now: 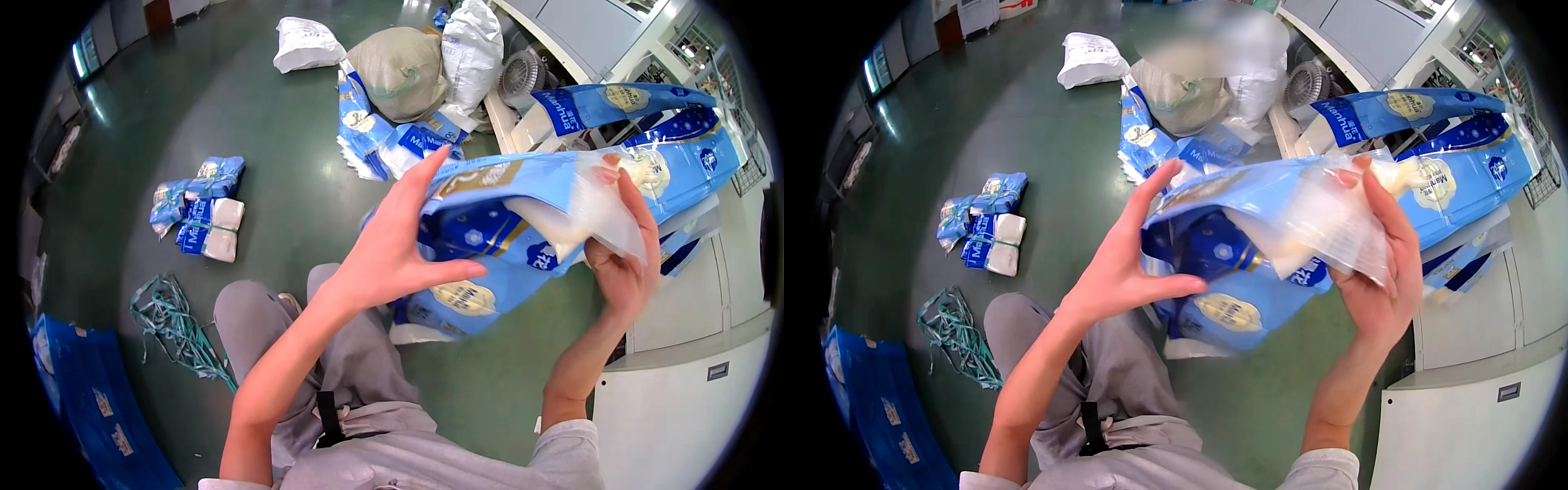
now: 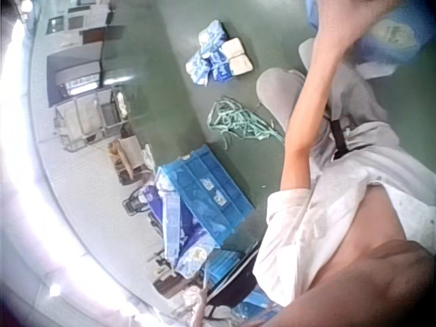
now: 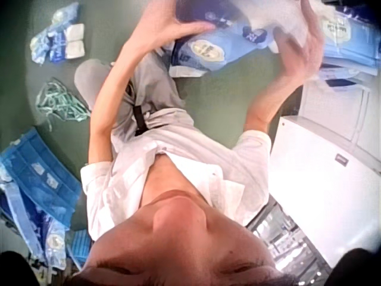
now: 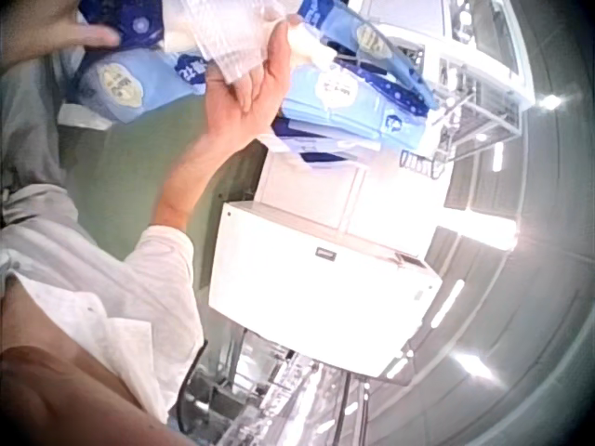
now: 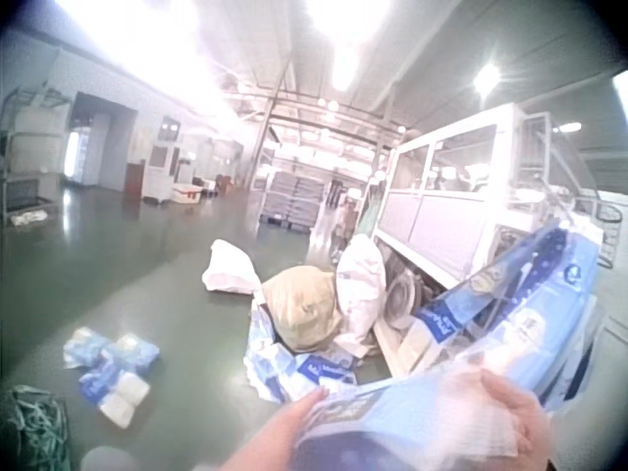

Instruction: The person repeatedly picks up blue and white packages from the floor, opens them, and places the contents into a metal wire basket. They also handle green plastic straps and other loose items on the floor.

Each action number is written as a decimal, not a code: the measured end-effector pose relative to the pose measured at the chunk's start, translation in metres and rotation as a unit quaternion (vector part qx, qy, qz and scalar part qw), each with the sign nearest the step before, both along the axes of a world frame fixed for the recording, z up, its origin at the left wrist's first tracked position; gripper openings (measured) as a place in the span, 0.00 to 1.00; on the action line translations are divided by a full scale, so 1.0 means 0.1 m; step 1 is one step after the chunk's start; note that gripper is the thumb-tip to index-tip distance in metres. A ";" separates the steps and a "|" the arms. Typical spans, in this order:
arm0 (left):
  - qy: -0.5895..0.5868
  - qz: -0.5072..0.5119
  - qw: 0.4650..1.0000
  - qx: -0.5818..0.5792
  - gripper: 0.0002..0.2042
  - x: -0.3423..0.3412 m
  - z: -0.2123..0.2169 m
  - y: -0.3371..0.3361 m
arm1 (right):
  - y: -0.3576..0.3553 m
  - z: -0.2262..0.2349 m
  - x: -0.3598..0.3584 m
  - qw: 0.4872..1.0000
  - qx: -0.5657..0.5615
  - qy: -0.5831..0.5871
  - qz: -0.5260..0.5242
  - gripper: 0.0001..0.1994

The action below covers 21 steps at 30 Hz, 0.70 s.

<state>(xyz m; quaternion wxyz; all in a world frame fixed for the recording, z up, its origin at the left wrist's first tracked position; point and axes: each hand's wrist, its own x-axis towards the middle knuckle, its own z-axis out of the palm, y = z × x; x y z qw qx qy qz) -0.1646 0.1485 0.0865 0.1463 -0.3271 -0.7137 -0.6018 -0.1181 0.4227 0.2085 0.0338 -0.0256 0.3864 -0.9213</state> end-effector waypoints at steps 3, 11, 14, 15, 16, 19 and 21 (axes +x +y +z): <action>0.031 0.023 0.999 0.017 0.35 -0.21 0.02 0.09 | -0.02 -0.04 -0.02 0.977 -0.185 0.000 0.103 0.16; -0.062 0.021 0.995 -0.076 0.12 -0.99 -0.27 -0.31 | -0.44 0.24 -0.08 0.924 -0.366 0.001 0.115 0.14; -0.145 -0.096 0.980 -0.097 0.14 -1.08 -0.99 -0.32 | -0.47 0.31 -0.09 0.908 -0.393 0.041 0.141 0.15; -0.182 -0.141 0.973 -0.024 0.15 -1.07 -1.15 -0.19 | -0.49 0.43 -0.04 0.907 -0.390 0.057 0.146 0.14; -0.198 -0.157 0.967 -0.039 0.16 -1.02 -1.27 -0.19 | -0.51 0.46 -0.03 0.904 -0.395 0.063 0.151 0.14; -0.248 -0.213 0.941 -0.093 0.17 -0.82 -1.39 -0.13 | -0.47 0.53 -0.06 0.908 -0.374 0.079 0.173 0.12; -0.288 -0.240 0.914 -0.153 0.18 -0.60 -1.23 -0.16 | -0.49 0.59 -0.05 0.910 -0.372 0.057 0.173 0.13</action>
